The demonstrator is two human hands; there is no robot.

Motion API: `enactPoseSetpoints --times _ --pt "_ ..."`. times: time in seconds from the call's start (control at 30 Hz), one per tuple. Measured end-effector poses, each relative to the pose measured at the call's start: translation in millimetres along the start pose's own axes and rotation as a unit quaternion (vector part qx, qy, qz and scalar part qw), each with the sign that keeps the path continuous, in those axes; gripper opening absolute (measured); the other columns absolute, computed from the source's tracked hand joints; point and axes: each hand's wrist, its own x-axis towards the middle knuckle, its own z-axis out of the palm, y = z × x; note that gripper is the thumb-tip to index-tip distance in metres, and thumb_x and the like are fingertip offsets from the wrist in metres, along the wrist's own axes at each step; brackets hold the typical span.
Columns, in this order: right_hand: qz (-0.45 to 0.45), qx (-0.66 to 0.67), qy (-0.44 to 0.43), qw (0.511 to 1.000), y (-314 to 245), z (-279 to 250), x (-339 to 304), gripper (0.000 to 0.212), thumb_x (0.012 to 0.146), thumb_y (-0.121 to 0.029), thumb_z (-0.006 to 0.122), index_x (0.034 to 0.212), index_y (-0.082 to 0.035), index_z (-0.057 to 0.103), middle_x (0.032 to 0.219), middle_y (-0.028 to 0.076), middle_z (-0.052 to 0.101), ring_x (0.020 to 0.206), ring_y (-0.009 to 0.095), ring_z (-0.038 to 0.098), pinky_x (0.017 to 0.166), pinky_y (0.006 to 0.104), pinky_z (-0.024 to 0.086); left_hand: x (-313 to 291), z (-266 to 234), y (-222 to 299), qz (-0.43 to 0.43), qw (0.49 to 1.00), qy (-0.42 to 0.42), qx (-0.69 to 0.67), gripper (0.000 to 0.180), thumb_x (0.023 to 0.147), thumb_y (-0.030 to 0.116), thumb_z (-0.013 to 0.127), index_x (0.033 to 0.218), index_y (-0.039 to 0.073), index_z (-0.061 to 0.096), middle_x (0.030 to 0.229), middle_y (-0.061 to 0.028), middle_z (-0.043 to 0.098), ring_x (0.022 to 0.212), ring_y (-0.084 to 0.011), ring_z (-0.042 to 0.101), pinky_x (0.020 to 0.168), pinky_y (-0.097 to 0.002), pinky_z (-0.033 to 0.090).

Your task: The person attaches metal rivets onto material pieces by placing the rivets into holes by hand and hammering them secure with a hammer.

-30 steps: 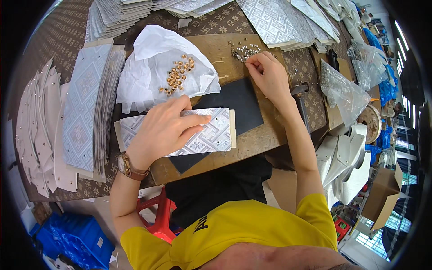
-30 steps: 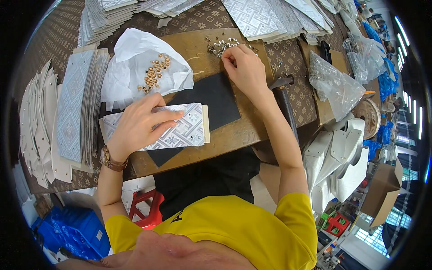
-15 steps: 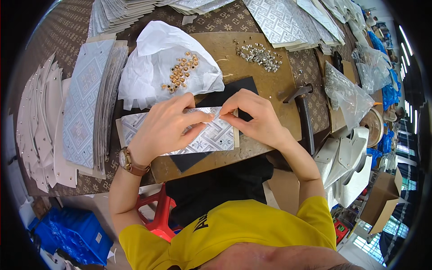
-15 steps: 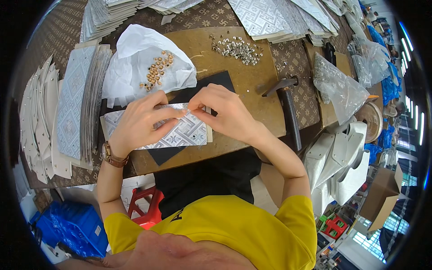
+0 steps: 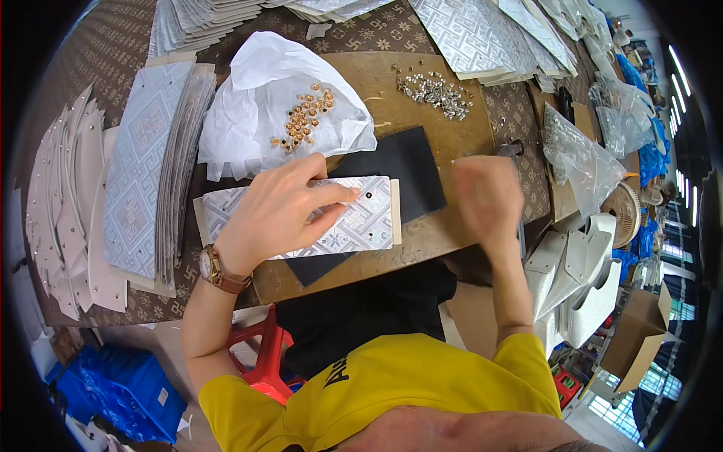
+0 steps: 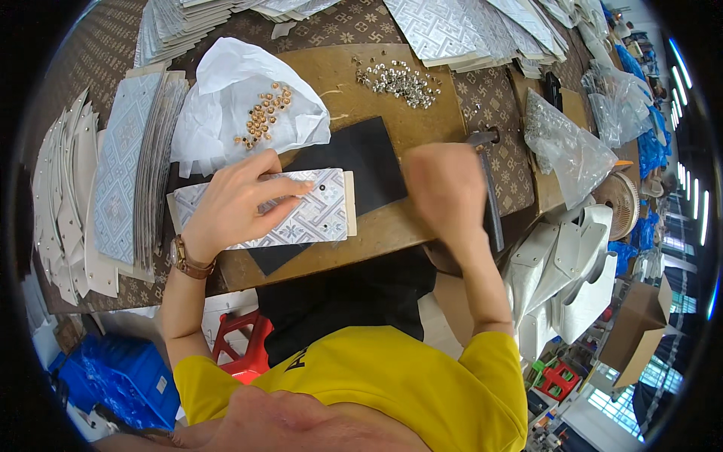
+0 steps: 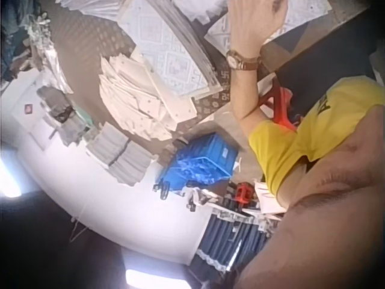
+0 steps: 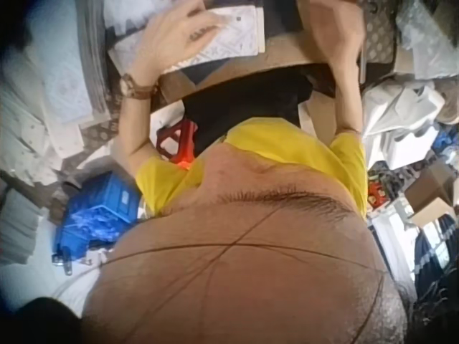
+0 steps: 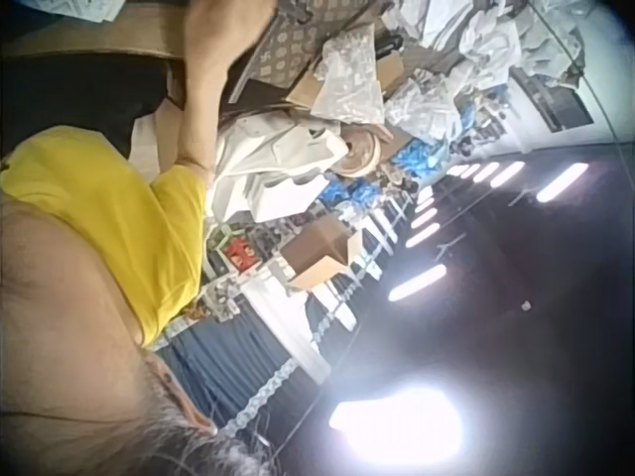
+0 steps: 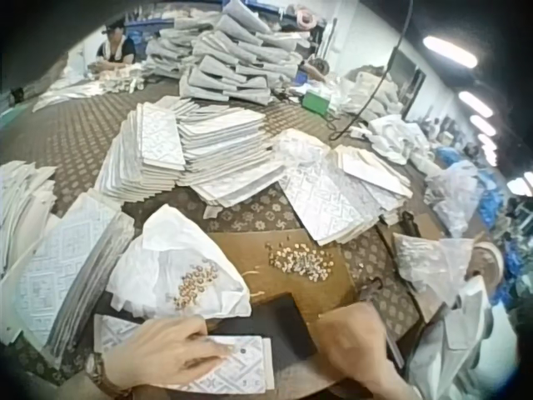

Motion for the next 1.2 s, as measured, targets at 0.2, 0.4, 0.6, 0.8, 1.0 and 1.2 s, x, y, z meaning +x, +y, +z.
enactPoseSetpoints --times 0.2,0.4,0.6,0.8,1.0,1.2 --pt "0.191 -0.212 0.037 0.958 81 -10 -76 0.027 0.098 -0.019 0.073 0.116 0.000 0.065 0.099 0.015 0.066 0.092 0.035 0.065 0.083 0.0400 0.051 4 -2 1 0.005 1.000 0.000 -0.013 0.018 0.089 0.019 0.077 0.107 0.020 0.080 0.087 -0.0066 0.058 0.077 -0.0290 0.064 0.064 -0.0416 0.051" --pt "0.213 -0.006 0.034 0.976 41 -41 -55 0.049 0.106 -0.046 0.061 0.121 0.001 0.063 0.087 0.013 0.065 0.076 0.031 0.066 0.071 0.0371 0.053 4 -6 0 -0.016 1.000 -0.022 -0.009 0.020 0.089 0.020 0.078 0.109 0.016 0.075 0.090 -0.0077 0.060 0.080 -0.0303 0.065 0.068 -0.0417 0.052" --pt "0.151 0.479 0.046 0.863 -50 -63 -22 0.072 0.108 -0.069 0.037 0.119 -0.003 0.064 0.076 0.006 0.066 0.057 0.026 0.063 0.057 0.0325 0.051 5 -3 2 -0.026 0.999 -0.008 -0.026 0.028 0.089 0.022 0.078 0.113 0.012 0.067 0.101 -0.0101 0.067 0.087 -0.0343 0.068 0.074 -0.0437 0.054" --pt "0.197 0.175 -0.131 0.956 -38 -9 -19 0.034 0.102 -0.034 0.071 0.099 -0.001 0.064 0.074 0.016 0.067 0.062 0.035 0.064 0.058 0.0391 0.049 6 -3 0 -0.061 0.997 -0.006 -0.048 0.032 0.089 0.023 0.078 0.115 0.010 0.064 0.110 -0.0133 0.070 0.092 -0.0373 0.068 0.077 -0.0456 0.054" --pt "0.313 -0.026 -0.041 0.948 28 -23 -36 0.018 0.102 -0.020 0.069 0.105 -0.002 0.068 0.085 0.019 0.070 0.077 0.038 0.067 0.072 0.0432 0.054 2 -10 -8 -0.043 0.995 0.005 -0.091 0.036 0.091 0.021 0.077 0.121 0.008 0.062 0.107 -0.0098 0.072 0.082 -0.0303 0.069 0.072 -0.0401 0.054" --pt "0.086 -0.082 0.110 0.987 13 -3 3 0.022 0.092 -0.010 0.078 0.112 -0.004 0.072 0.102 0.012 0.072 0.099 0.031 0.069 0.086 0.0403 0.054 -25 -29 -115 0.015 0.717 -0.047 -0.696 0.043 0.101 0.033 0.068 0.136 0.008 0.061 0.116 -0.0083 0.066 0.080 -0.0147 0.052 0.068 -0.0284 0.043"
